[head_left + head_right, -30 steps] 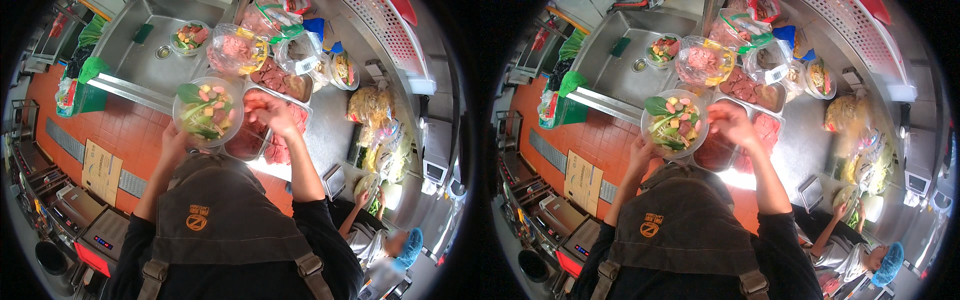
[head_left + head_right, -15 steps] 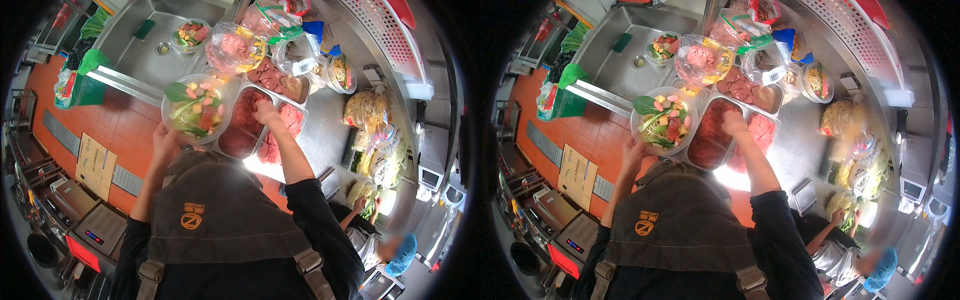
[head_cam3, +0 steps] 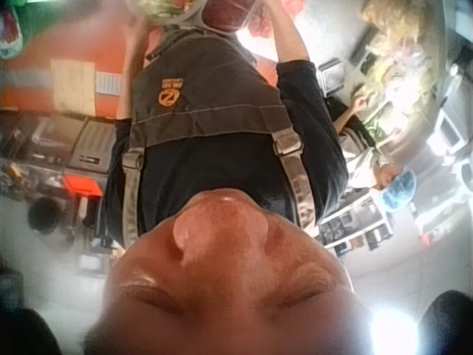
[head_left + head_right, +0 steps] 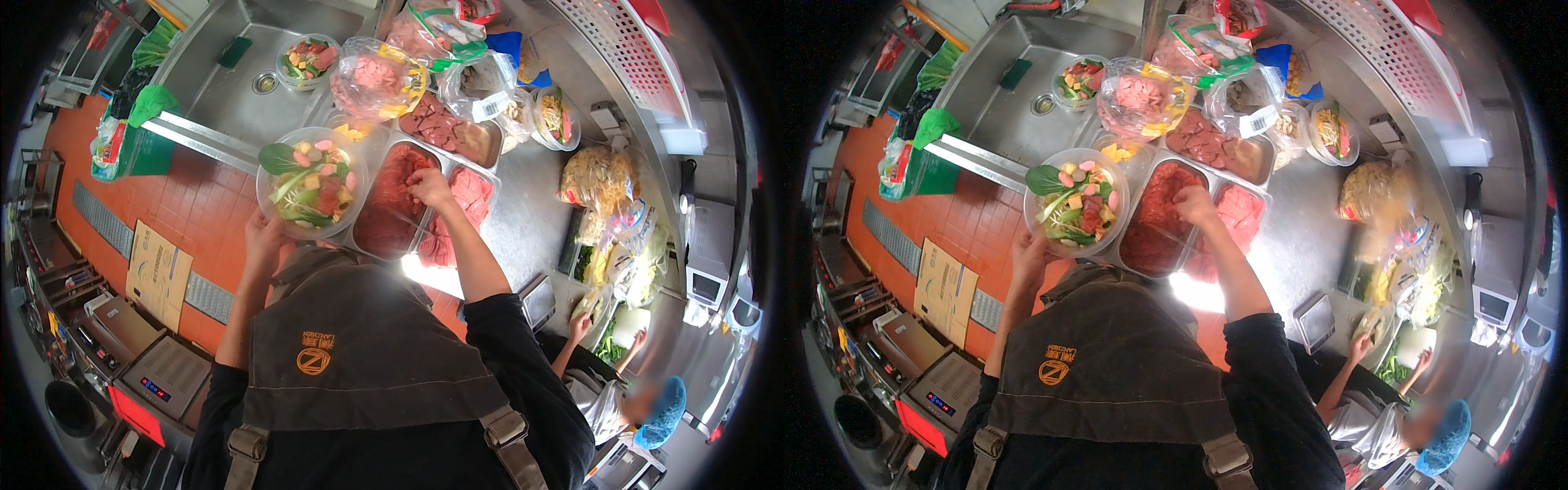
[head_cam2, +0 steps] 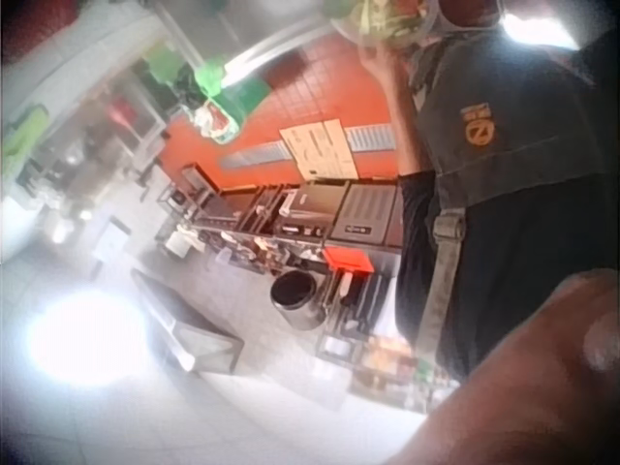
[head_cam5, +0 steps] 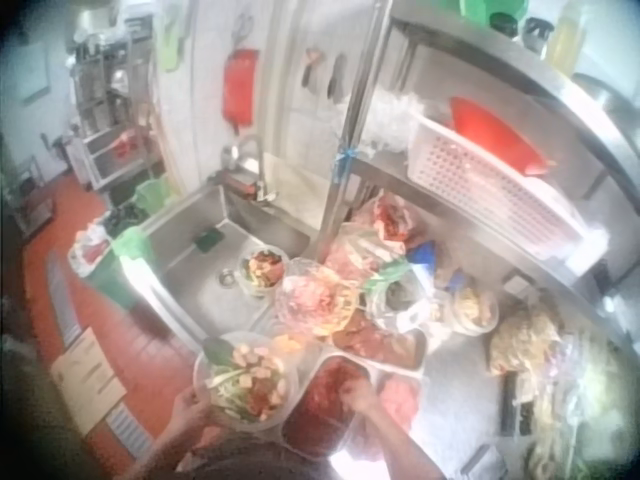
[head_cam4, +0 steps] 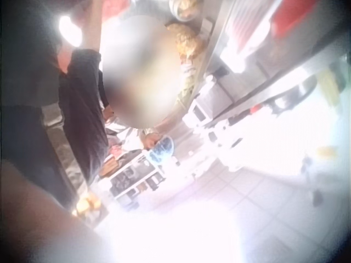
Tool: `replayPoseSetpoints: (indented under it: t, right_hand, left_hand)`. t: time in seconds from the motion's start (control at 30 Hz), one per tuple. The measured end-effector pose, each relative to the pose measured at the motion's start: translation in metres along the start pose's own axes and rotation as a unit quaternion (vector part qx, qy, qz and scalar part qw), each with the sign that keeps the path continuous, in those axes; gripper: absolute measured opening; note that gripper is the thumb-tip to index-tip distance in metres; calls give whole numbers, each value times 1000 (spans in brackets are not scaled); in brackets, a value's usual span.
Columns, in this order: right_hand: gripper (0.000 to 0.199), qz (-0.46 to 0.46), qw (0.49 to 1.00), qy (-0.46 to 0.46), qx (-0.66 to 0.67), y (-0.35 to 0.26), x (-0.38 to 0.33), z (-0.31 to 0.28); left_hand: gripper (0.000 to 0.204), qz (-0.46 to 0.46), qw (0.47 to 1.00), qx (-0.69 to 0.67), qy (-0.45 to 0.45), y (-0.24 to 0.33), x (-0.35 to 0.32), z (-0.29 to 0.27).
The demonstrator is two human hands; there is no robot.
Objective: The person removes shredded vegetables from a black bag and places them into a clear plastic container. They then add various pre-portioned ingredients from metal trays, including sliced meats and vegetables, into the same container. The process is repeated for multiple containers.
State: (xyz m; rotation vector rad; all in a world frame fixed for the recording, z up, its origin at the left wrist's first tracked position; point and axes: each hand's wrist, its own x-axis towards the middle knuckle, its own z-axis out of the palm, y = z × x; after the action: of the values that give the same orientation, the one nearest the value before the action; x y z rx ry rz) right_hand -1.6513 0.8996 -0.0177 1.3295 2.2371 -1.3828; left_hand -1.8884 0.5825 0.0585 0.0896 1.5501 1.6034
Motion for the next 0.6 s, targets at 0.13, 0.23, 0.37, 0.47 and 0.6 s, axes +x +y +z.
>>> replayPoseSetpoints:
  t: [0.13, 0.23, 0.37, 0.47, 0.6]
  right_hand:
    - [24, -91, 964, 31, -248, -8, -3, 27]
    - [27, -100, 943, 26, -315, -12, -3, 34]
    - [16, -32, 976, 33, -211, -6, 1, 11]
    - [13, -10, 992, 41, -121, 0, 2, -4]
    - [21, -14, 992, 46, -114, -1, 2, 1]
  left_hand:
    - [33, 0, 1000, 6, 4, 3, 2, 4]
    - [33, 9, 1000, -22, -17, 6, 1, 7]
    - [33, -1, 1000, -8, -7, 7, 4, 7]
    - [34, -6, 1000, -11, -13, 6, 7, 5]
    - [32, -9, 1000, -4, -23, 6, 10, 5]
